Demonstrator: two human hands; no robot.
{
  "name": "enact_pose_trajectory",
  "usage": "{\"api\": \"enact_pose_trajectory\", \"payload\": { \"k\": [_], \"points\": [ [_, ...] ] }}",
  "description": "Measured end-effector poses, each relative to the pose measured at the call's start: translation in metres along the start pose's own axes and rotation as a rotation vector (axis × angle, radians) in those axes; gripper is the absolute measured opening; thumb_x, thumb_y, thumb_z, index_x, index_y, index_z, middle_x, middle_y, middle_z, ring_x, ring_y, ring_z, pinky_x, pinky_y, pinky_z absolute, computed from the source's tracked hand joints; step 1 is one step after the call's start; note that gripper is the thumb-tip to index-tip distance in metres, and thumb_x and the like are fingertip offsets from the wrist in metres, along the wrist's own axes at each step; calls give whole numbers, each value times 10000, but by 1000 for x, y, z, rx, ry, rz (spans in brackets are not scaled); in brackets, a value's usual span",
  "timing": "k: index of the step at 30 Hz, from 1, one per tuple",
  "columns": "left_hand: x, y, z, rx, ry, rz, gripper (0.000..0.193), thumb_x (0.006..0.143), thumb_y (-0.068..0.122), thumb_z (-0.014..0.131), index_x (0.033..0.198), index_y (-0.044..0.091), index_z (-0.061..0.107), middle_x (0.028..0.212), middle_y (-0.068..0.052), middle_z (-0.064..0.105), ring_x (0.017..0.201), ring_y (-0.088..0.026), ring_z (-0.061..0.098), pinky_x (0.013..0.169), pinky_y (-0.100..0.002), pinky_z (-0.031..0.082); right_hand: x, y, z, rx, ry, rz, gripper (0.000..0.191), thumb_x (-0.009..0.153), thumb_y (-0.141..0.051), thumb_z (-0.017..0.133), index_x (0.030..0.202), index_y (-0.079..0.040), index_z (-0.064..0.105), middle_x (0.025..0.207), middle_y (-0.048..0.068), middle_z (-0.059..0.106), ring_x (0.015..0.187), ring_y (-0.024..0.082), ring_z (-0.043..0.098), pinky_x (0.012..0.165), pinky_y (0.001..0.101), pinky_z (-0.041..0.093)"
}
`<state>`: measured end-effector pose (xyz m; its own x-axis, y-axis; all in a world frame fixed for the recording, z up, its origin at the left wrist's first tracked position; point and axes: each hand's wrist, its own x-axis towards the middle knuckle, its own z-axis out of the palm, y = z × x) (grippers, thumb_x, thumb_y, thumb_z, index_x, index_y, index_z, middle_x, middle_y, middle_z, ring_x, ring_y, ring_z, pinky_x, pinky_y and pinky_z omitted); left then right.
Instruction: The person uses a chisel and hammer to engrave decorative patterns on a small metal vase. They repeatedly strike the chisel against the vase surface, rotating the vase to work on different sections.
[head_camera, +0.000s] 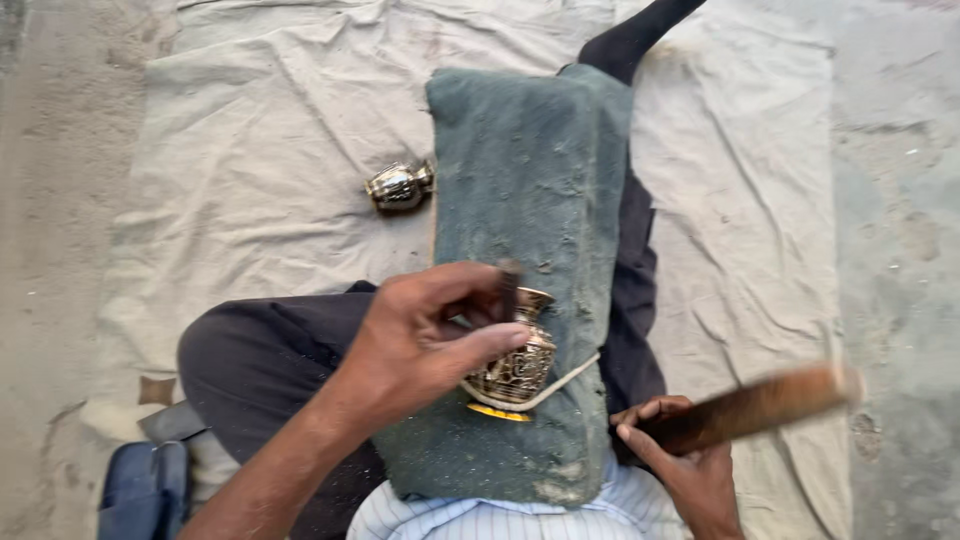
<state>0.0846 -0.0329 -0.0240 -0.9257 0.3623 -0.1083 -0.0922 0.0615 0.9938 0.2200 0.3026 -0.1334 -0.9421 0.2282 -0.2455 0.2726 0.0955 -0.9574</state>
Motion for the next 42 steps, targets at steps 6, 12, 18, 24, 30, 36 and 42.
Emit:
{"api": "enact_pose_trajectory", "payload": {
  "k": [6,12,18,24,30,36,42],
  "points": [
    [22,10,8,271,-93,263,388,846,202,818,1210,105,726,954,-16,756,836,-94,732,724,-244,659,12,-35,-14,-472,205,133,341,787,-10,844,1097,14,706,799,104,706,655,200,621,586,364,500],
    [36,11,13,426,-217,277,466,853,200,804,1292,111,677,877,-39,734,728,-146,705,641,-317,594,7,-75,-32,-347,-67,-172,416,802,-13,809,1149,8,582,950,81,708,919,148,740,756,331,652],
    [39,10,12,451,-279,329,438,896,201,774,1303,115,638,896,-39,731,756,-149,721,666,-321,606,21,-100,-37,-314,45,240,356,799,144,714,1073,-63,620,929,93,701,862,172,727,776,364,597],
    [36,3,14,500,-250,394,441,936,241,743,1348,151,615,892,-46,700,750,-161,713,649,-332,617,32,-100,-61,-1285,-31,72,156,868,-23,841,906,-63,695,852,88,660,730,166,675,730,284,619],
    [37,0,14,588,-292,433,467,929,256,743,1370,180,611,762,-41,584,624,-176,628,535,-358,569,50,-80,-97,-843,-8,103,283,873,34,686,1154,28,654,916,115,714,849,151,738,785,314,603],
    [39,-1,10,524,-314,435,433,933,247,745,1340,170,621,792,-38,598,677,-190,645,592,-358,570,43,-64,-108,-1052,52,170,255,902,0,668,1155,25,646,983,144,724,958,173,727,880,339,587],
    [43,-3,7,439,-345,465,428,926,232,748,1328,152,623,831,-41,651,758,-201,687,658,-379,580,42,-77,-99,-1113,38,211,268,898,-1,724,1158,-7,655,989,124,702,923,173,715,850,311,608]
  ]
}}
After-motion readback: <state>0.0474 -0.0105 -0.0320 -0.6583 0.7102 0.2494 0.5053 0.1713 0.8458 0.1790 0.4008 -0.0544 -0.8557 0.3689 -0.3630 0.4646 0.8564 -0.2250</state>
